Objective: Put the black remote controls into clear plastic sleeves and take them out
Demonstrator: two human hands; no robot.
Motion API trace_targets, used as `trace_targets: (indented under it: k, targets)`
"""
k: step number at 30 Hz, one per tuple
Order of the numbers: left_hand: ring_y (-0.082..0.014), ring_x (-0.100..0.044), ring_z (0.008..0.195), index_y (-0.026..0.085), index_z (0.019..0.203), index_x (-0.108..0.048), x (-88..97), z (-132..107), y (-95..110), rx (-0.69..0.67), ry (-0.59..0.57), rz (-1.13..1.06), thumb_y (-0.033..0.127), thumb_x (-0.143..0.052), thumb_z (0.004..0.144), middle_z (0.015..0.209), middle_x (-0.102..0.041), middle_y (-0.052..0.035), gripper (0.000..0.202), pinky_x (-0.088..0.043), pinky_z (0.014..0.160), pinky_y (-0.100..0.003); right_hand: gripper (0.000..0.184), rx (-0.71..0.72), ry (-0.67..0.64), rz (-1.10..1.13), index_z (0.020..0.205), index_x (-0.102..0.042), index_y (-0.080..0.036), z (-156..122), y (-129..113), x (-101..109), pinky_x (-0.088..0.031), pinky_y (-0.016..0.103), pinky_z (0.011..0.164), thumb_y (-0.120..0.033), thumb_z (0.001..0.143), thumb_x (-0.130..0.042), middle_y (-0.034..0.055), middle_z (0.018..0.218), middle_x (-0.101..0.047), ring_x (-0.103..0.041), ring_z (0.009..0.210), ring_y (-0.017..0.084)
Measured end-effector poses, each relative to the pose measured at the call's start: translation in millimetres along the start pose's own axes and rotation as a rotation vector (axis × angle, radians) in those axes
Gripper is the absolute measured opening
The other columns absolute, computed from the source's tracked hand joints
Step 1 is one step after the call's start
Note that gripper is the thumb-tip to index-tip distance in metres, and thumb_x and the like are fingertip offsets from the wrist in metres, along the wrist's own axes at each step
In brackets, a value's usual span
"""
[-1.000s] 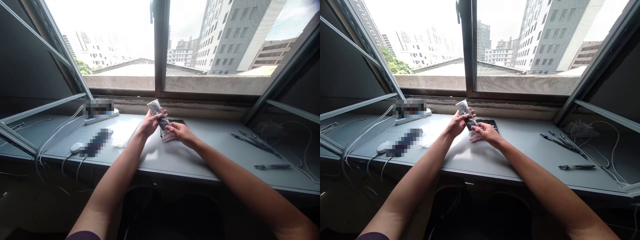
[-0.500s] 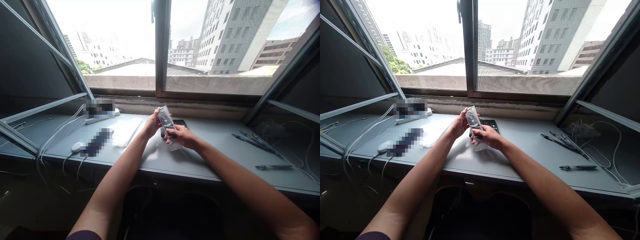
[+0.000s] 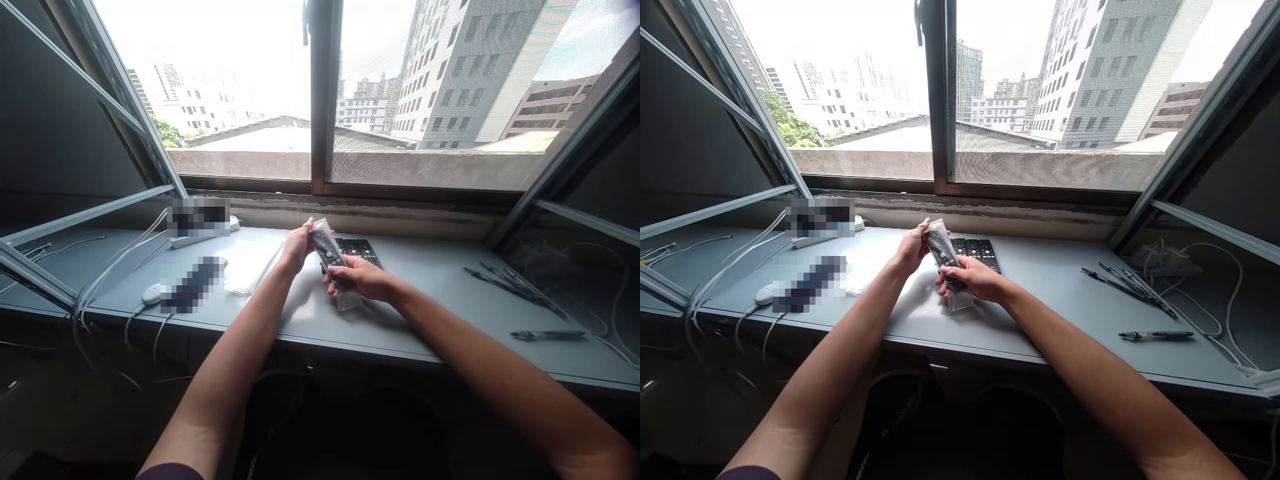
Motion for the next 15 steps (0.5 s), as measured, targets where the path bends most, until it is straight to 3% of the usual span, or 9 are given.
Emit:
trace_targets:
  k: [4,9,12,15]
  targets:
    - [-0.0295,-0.081,0.096,0.011,0.114,-0.079,-3.2,-5.1,2.1,0.116,-0.165,0.04,0.057,-0.061,0.103,0.115,-0.082,-0.0204,0.051,-0.061,0.082,-0.035,0.034,0.009,0.01,0.022,0.109,-0.064,-0.015,-0.8,-0.5,0.9,-0.069,0.032,0.068,-0.033,0.092,-0.088,0.013,0.098,-0.081,-0.081,0.077,0.023]
    - [-0.0291,-0.08,0.101,0.009,0.111,-0.08,-0.7,-3.3,2.5,0.049,-0.104,0.05,0.046,-0.065,0.101,0.116,-0.082,-0.0218,0.041,-0.06,0.089,-0.035,0.036,-0.025,0.009,0.023,0.114,-0.063,-0.016,-1.4,-2.0,0.3,-0.07,0.032,0.067,-0.031,0.093,-0.088,0.0145,0.102,-0.082,-0.081,0.077,0.022]
    - [-0.0293,-0.08,0.103,0.01,0.115,-0.08,-0.2,-4.0,3.9,0.029,-0.102,0.072,0.052,-0.068,0.1,0.116,-0.082,-0.0209,0.046,-0.059,0.091,-0.035,0.033,-0.052,0.022,-0.003,0.11,-0.064,-0.016,-0.4,-1.6,0.5,-0.069,0.03,0.065,-0.032,0.093,-0.087,0.014,0.098,-0.081,-0.08,0.075,0.021]
    - [-0.03,-0.08,0.104,0.013,0.12,-0.079,-1.9,-7.7,4.4,0.081,-0.177,0.104,0.063,-0.064,0.1,0.12,-0.082,-0.0191,0.056,-0.059,0.091,-0.036,0.03,-0.044,0.043,-0.015,0.103,-0.065,-0.017,0.0,-2.4,0.1,-0.068,0.028,0.061,-0.035,0.094,-0.086,0.0108,0.093,-0.08,-0.079,0.071,0.019]
Point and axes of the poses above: each hand's wrist, its own z-axis towards the middle knuckle, its own x-axis out of the back of the hand, y = z × x, the point moved 1 cm from there along z, towards the middle knuckle
